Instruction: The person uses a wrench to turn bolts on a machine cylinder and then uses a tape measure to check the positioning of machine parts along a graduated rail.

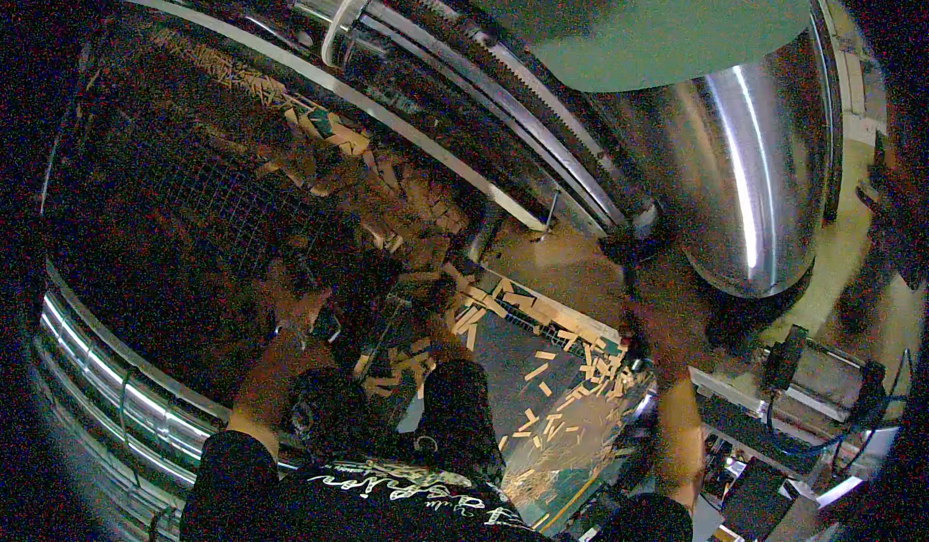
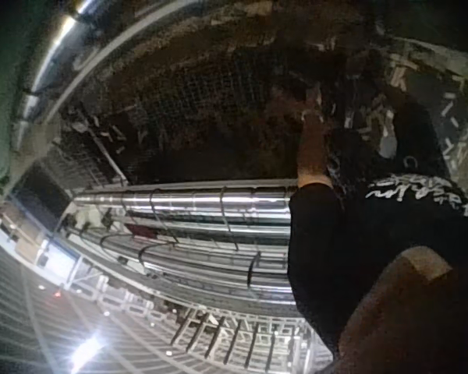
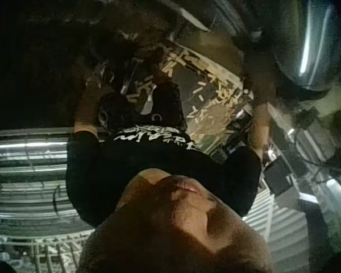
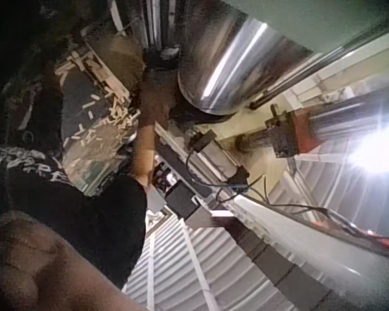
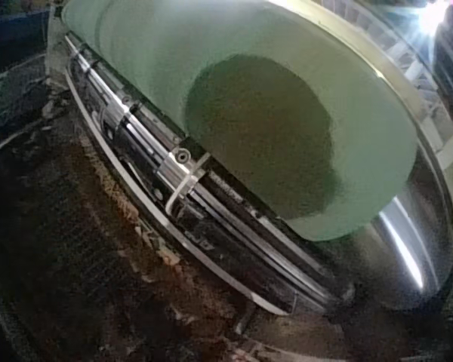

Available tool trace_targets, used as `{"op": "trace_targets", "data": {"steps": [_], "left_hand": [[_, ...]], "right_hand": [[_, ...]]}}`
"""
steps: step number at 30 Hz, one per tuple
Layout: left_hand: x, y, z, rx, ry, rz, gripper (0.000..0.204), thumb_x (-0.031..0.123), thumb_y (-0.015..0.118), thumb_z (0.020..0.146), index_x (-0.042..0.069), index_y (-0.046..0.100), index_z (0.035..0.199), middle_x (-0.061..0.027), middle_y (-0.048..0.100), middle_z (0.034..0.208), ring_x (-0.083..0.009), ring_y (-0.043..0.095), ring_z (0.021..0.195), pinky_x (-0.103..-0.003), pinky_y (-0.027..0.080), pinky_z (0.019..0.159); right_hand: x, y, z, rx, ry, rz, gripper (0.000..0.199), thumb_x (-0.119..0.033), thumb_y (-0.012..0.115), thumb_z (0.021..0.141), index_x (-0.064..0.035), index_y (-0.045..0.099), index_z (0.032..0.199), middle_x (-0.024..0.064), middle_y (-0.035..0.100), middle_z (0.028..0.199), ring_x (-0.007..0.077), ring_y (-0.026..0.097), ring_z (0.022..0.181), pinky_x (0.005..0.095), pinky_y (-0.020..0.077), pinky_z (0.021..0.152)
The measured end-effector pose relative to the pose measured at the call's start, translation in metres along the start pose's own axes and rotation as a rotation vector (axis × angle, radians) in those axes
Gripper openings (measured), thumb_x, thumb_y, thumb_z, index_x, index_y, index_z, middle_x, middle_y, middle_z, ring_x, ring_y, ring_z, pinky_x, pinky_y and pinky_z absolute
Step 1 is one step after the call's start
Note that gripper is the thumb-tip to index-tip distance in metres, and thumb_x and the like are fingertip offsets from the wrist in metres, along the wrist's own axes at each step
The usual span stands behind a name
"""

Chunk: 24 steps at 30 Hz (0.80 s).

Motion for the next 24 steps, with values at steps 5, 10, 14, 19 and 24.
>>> {"op": "trace_targets", "data": {"steps": [5, 10, 14, 19, 24], "left_hand": [[0.017, 0.021, 0.008, -0.129, -0.074, -0.063, 0.069, 0.043, 0.062, 0.067, 0.003, 0.03, 0.113, -0.0156, 0.032, 0.117, -0.0308, 0.03, 0.108, -0.039, 0.031, 0.09], [0.017, 0.018, 0.01, -0.124, -0.074, -0.097, 0.052, 0.039, 0.058, 0.072, 0.003, 0.038, 0.104, -0.014, 0.039, 0.108, -0.0288, 0.037, 0.1, -0.039, 0.034, 0.085], [0.006, 0.014, 0.007, -0.144, -0.062, -0.136, 0.04, 0.037, 0.054, 0.076, 0.004, 0.045, 0.097, -0.0128, 0.045, 0.1, -0.0272, 0.042, 0.093, -0.038, 0.037, 0.081], [0.004, 0.004, 0.0, -0.106, 0.014, -0.189, 0.03, 0.033, 0.049, 0.081, 0.004, 0.053, 0.087, -0.0113, 0.053, 0.091, -0.0252, 0.049, 0.085, -0.037, 0.04, 0.076], [0.02, 0.031, -0.016, -0.354, 0.311, -0.279, 0.032, 0.03, 0.045, 0.086, 0.004, 0.061, 0.078, -0.0098, 0.06, 0.082, -0.0232, 0.056, 0.076, -0.036, 0.043, 0.071]], "right_hand": [[0.013, 0.007, 0.009, 0.086, -0.103, 0.082, 0.034, -0.042, 0.052, 0.079, -0.0084, 0.052, 0.083, 0.0004, 0.048, 0.06, 0.0136, 0.043, 0.044, 0.0283, 0.0355, 0.04], [0.011, 0.007, 0.005, 0.134, -0.065, 0.048, 0.046, -0.051, 0.048, 0.078, -0.0072, 0.055, 0.087, 0.0029, 0.054, 0.065, 0.0161, 0.052, 0.05, 0.0292, 0.0433, 0.045], [0.011, 0.001, 0.0, 0.133, -0.079, 0.048, 0.052, -0.055, 0.043, 0.079, -0.0061, 0.056, 0.088, 0.0046, 0.056, 0.071, 0.0167, 0.056, 0.059, 0.0295, 0.0466, 0.05], [0.02, -0.014, 0.019, 0.141, -0.206, 0.209, 0.053, -0.054, 0.041, 0.081, -0.0037, 0.054, 0.092, 0.0063, 0.054, 0.075, 0.0157, 0.052, 0.06, 0.0278, 0.0451, 0.051], [0.131, 0.041, 0.072, 0.091, -0.414, -0.149, 0.036, -0.037, 0.043, 0.085, -0.0046, 0.055, 0.094, 0.0059, 0.056, 0.079, 0.0153, 0.053, 0.06, 0.0271, 0.0452, 0.054]]}}
Point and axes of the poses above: each hand's wrist, its own z-axis towards the middle knuckle, its own y-axis out of the palm, x = y × z, the point moved 3 cm from there along z, towards the middle knuckle
